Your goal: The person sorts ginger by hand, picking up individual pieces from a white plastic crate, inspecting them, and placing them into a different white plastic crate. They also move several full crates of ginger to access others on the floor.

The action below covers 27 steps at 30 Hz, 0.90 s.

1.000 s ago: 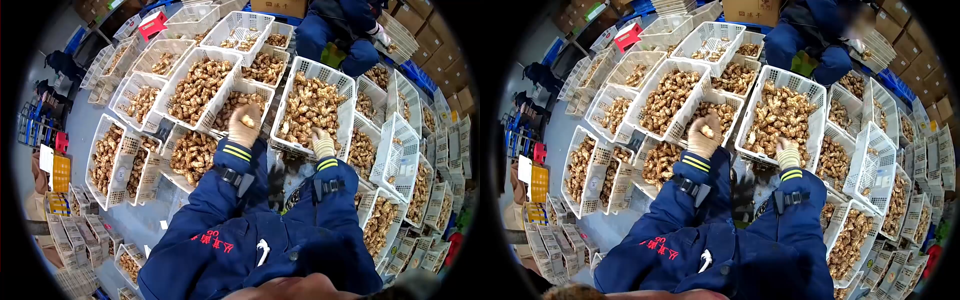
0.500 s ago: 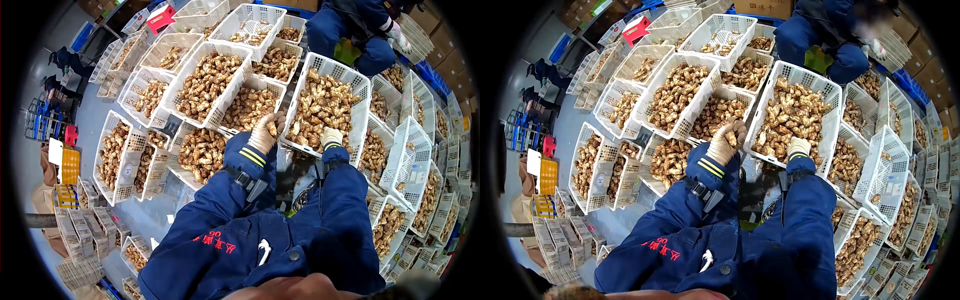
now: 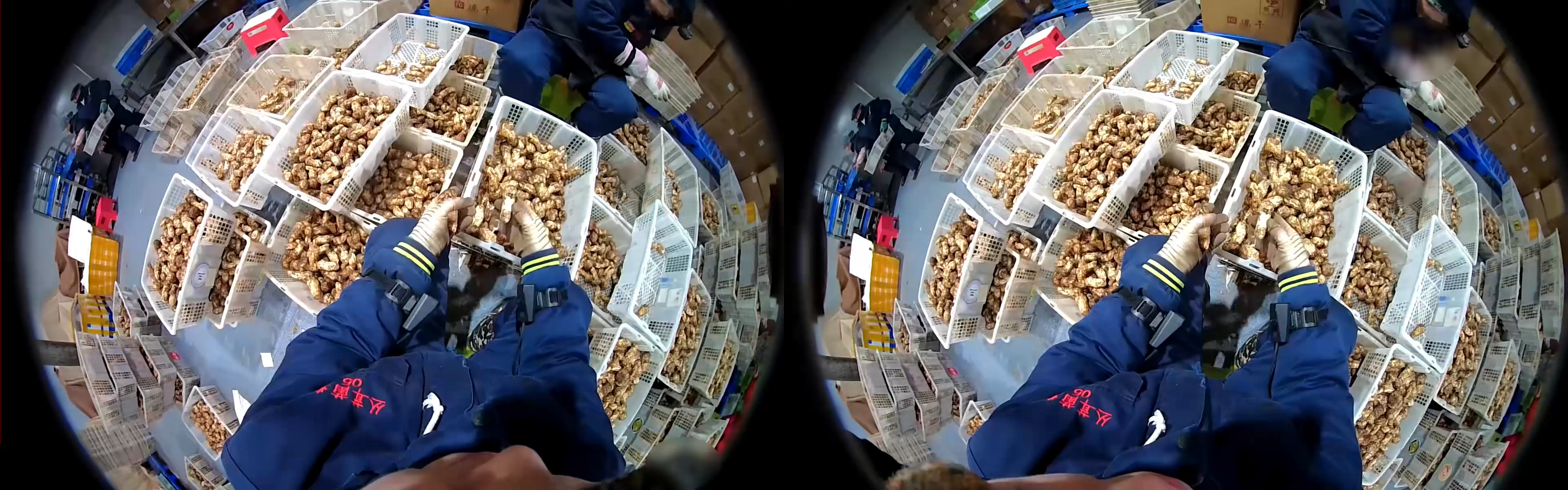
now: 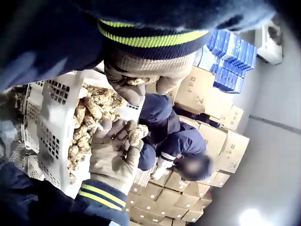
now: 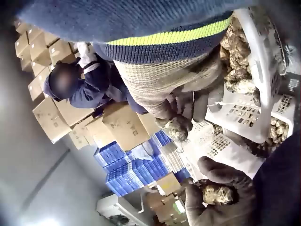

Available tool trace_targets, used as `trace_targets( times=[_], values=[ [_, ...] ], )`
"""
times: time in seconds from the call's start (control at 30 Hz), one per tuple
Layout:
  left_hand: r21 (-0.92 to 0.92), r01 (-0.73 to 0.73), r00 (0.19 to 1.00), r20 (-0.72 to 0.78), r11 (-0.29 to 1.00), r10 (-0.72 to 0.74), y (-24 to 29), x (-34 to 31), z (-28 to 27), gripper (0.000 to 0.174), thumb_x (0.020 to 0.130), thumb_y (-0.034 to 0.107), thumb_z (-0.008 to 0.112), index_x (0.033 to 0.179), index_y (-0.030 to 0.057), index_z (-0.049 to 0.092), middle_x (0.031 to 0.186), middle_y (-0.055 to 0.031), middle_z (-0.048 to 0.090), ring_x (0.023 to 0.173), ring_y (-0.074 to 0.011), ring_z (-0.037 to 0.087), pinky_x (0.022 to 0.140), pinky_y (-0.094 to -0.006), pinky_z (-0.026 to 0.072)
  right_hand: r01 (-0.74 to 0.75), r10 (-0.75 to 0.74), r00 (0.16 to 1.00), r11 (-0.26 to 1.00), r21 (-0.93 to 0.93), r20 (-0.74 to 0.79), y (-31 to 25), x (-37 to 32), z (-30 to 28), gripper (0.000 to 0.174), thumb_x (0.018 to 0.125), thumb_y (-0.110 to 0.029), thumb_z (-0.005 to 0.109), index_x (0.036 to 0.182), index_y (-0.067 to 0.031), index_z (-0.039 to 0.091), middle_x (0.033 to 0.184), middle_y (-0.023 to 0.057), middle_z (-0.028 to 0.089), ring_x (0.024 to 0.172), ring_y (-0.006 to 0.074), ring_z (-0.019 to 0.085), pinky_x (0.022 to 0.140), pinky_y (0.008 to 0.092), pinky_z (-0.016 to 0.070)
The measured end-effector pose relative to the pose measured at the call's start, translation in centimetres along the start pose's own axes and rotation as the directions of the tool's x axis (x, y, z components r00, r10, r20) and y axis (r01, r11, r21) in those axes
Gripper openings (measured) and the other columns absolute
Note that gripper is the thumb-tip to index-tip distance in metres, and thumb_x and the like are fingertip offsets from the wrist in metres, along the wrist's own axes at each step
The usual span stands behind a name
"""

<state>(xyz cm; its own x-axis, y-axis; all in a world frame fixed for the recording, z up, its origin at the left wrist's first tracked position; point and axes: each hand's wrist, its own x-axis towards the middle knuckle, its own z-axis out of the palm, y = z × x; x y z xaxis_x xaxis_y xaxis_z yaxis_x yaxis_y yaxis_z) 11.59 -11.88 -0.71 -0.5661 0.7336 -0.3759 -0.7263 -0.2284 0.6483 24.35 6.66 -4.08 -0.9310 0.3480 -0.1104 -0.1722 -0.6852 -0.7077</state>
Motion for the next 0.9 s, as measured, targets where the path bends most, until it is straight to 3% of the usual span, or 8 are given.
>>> trace_targets(
  times=[0.27, 0.53, 0.63, 0.7, 0.73, 0.8, 0.83, 0.9],
  values=[
    [-0.049, -0.054, 0.992, -0.113, 0.997, 0.048, 1.0, -1.6, 1.2, 0.031, 0.083, 0.02, 0.064, 0.106, 0.0001, 0.062, 0.093, -0.0099, 0.065, 0.078, -0.0182, 0.062, 0.069, -0.0302, 0.0531, -0.24, 0.208, 0.967, 0.933, -0.269, -0.145, 0.3, -2.8, 3.6, 0.066, 0.087, -0.019, 0.064, 0.142, -0.0025, 0.032, 0.118, 0.0122, 0.059, 0.086, 0.0195, 0.063, 0.07, 0.0331, 0.0552],
    [-0.177, -0.205, 0.954, -0.257, 0.963, 0.156, 1.2, -0.7, 0.5, 0.023, 0.08, 0.018, 0.066, 0.098, 0.0036, 0.061, 0.082, -0.006, 0.064, 0.066, -0.0152, 0.061, 0.06, -0.0274, 0.052, -0.147, 0.609, 0.769, 0.466, -0.872, 0.196, -1.1, -2.4, 6.7, 0.036, 0.091, -0.021, 0.053, 0.122, -0.0026, 0.057, 0.094, 0.0054, 0.064, 0.075, 0.0077, 0.059, 0.064, 0.0224, 0.0476],
    [-0.191, -0.21, 0.951, -0.27, 0.959, 0.154, 2.3, -1.3, 0.8, 0.027, 0.079, 0.012, 0.067, 0.103, 0.0064, 0.056, 0.079, -0.0055, 0.063, 0.063, -0.0137, 0.06, 0.056, -0.0262, 0.0521, -0.334, 0.796, 0.592, 0.101, -0.937, -0.125, -3.3, -0.5, 11.2, 0.032, 0.09, -0.018, 0.055, 0.121, -0.0077, 0.058, 0.098, 0.0072, 0.063, 0.078, 0.0095, 0.06, 0.068, 0.0228, 0.0484],
    [-0.277, -0.245, 0.955, -0.236, 0.929, 0.181, 0.9, 0.5, -0.5, 0.053, 0.083, 0.005, 0.064, 0.128, 0.0107, 0.038, 0.086, -0.0114, 0.061, 0.069, -0.0176, 0.061, 0.056, -0.0283, 0.0512, -0.244, 0.79, 0.61, 0.249, -0.937, 0.052, -2.4, 3.3, 7.1, 0.036, 0.089, -0.017, 0.057, 0.123, -0.006, 0.056, 0.097, 0.0062, 0.064, 0.086, 0.0104, 0.061, 0.071, 0.0262, 0.0497],
    [-0.253, -0.277, 0.943, -0.259, 0.927, 0.211, 1.3, 0.2, 0.1, 0.033, 0.08, 0.008, 0.066, 0.11, 0.007, 0.052, 0.084, -0.0086, 0.063, 0.067, -0.0155, 0.06, 0.058, -0.0275, 0.0532, 0.439, 0.517, 0.665, 0.312, -0.843, 0.538, -2.8, 5.6, 6.4, 0.039, 0.089, -0.019, 0.057, 0.125, -0.0042, 0.054, 0.098, 0.0057, 0.064, 0.086, 0.0106, 0.06, 0.072, 0.0265, 0.0497],
    [-0.291, -0.281, 0.941, -0.269, 0.914, 0.204, 2.5, -1.5, 1.2, 0.047, 0.082, 0.007, 0.065, 0.123, 0.0067, 0.042, 0.093, -0.0119, 0.063, 0.073, -0.0185, 0.062, 0.064, -0.0297, 0.0549, 0.455, 0.311, 0.776, 0.327, -0.828, 0.55, -3.9, 6.6, 8.5, 0.046, 0.088, -0.021, 0.057, 0.128, -0.0009, 0.05, 0.1, 0.0049, 0.064, 0.084, 0.0104, 0.059, 0.072, 0.0262, 0.0496],
    [-0.3, -0.263, 0.947, -0.263, 0.917, 0.185, 3.0, -2.1, 1.3, 0.051, 0.083, 0.007, 0.065, 0.127, 0.0068, 0.039, 0.095, -0.0128, 0.063, 0.075, -0.0194, 0.062, 0.066, -0.0305, 0.0553, -0.209, 0.473, 0.881, 0.421, -0.883, 0.017, -4.5, 6.1, 10.7, 0.049, 0.088, -0.023, 0.057, 0.13, 0.0006, 0.048, 0.101, 0.0044, 0.064, 0.082, 0.01, 0.058, 0.071, 0.0257, 0.0495],
    [-0.322, -0.347, 0.914, -0.327, 0.881, 0.24, 2.4, -1.4, 1.1, 0.053, 0.085, 0.006, 0.063, 0.13, 0.0068, 0.035, 0.094, -0.0125, 0.062, 0.076, -0.018, 0.061, 0.066, -0.0288, 0.0541, -0.272, 0.417, 0.909, 0.561, -0.782, -0.017, -3.5, 6.1, 10.7, 0.054, 0.089, -0.027, 0.057, 0.134, 0.0, 0.045, 0.097, 0.0039, 0.063, 0.063, 0.008, 0.056, 0.053, 0.0237, 0.0481]
  ],
)
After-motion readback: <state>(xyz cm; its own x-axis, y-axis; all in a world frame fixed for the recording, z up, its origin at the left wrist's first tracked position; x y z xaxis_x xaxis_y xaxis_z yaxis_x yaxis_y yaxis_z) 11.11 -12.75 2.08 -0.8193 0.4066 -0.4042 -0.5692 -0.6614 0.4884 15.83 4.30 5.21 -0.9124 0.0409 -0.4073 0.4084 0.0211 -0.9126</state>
